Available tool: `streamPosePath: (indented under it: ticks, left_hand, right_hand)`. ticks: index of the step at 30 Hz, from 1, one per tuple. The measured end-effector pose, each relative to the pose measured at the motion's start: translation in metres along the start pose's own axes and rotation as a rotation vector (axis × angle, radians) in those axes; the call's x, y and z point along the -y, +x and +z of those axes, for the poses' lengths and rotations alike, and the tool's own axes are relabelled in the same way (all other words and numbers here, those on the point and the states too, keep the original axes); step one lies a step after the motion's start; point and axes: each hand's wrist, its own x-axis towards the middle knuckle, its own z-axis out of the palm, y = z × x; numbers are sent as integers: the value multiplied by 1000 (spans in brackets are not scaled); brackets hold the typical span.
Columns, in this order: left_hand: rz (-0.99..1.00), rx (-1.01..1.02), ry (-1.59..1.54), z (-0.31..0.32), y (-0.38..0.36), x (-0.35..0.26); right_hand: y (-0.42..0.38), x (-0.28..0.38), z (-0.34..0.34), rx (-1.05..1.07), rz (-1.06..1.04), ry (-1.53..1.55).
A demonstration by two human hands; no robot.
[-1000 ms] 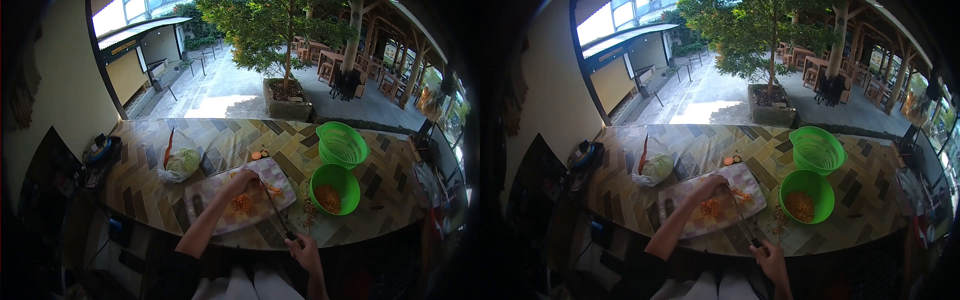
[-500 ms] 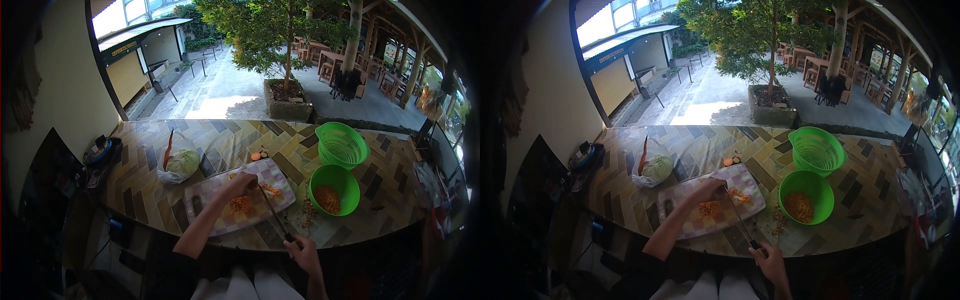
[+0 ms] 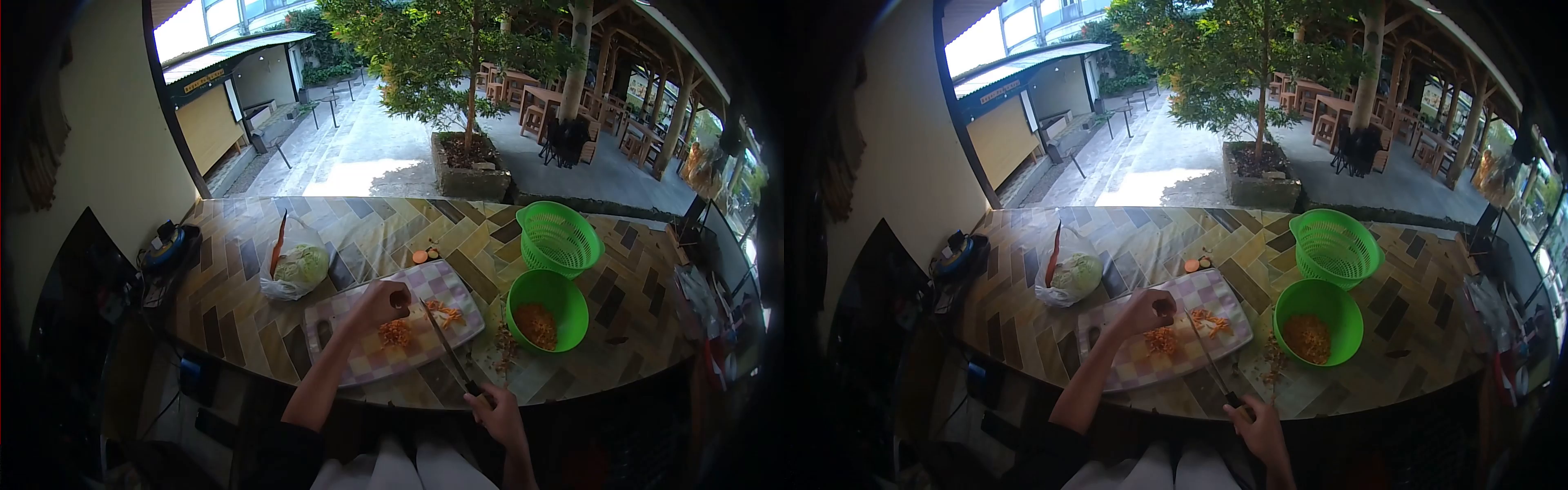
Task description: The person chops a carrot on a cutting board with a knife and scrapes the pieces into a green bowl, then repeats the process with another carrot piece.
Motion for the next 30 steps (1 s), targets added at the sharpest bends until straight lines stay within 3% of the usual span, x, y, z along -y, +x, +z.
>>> streamPosePath:
  ticks: [11, 14, 30]
  left_hand:
    - [-206, -157, 140, -9, -121, -6]
    - [-197, -260, 140, 0, -130, -4]
    - [-246, -483, 2, 4, -140, -15]
  right_hand:
    - [4, 23, 46, 214, -60, -164]
    - [8, 15, 62, 166, -173, -239]
    - [9, 17, 79, 162, -148, -280]
